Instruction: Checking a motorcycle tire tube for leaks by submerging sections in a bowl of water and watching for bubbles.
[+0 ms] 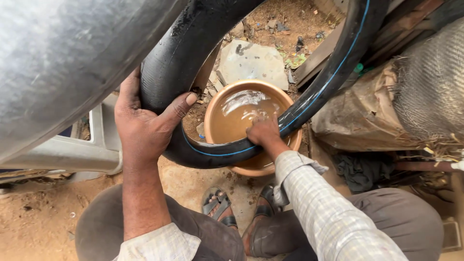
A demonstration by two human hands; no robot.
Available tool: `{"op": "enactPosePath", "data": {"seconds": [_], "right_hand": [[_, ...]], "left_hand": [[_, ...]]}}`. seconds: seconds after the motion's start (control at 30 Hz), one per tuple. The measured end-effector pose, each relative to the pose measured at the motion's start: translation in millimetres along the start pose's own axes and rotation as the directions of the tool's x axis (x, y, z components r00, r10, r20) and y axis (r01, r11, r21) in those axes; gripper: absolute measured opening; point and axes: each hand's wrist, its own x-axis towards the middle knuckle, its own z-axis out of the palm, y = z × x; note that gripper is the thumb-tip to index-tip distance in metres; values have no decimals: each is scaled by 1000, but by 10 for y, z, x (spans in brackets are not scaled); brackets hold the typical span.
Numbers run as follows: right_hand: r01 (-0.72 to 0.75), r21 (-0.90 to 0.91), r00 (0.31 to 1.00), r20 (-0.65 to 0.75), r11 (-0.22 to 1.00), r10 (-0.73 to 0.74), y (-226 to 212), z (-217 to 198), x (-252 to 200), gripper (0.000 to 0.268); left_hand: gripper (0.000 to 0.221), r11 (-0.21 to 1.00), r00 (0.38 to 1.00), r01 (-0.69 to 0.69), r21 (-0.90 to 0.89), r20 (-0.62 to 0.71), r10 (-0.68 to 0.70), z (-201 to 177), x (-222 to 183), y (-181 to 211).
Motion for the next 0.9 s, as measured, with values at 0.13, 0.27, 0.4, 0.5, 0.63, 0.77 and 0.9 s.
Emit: {"op": "enactPosePath", "data": {"seconds": [0.13, 0.27, 0.4, 0.5, 0.63, 0.77, 0.9], "right_hand": [[-207, 28, 492, 867, 978, 80, -226, -666, 185, 46], [-475, 420, 627, 778, 773, -38, -858, -1515, 40, 53], [-309, 884, 909, 383, 351, -165, -1336, -2028, -466, 59], [-109, 726, 806, 464, 679, -367, -1033, -2038, -551, 84], [329, 226, 616, 685, 917, -390, 333, -1715, -461, 89], [310, -300, 867, 479, 902, -139, 1145, -1701, -235, 67], [350, -505, 847, 530, 789, -37, 628, -1866, -349, 63]], "left_hand": [[75, 998, 1000, -15, 64, -3, 16, 5, 36, -67], [73, 993, 1000, 0, 118, -27, 3, -41, 68, -93], [71, 987, 1000, -16, 162, -8, 18, -39, 28, -127], [74, 998, 1000, -29, 61, 5, 29, 21, 30, 6], [77, 995, 999, -15, 103, -31, 19, 37, -12, 73], [73, 958, 996, -68, 278, -28, 79, 4, -70, 104], [77, 959, 997, -56, 276, -44, 71, 6, -60, 100]]}}
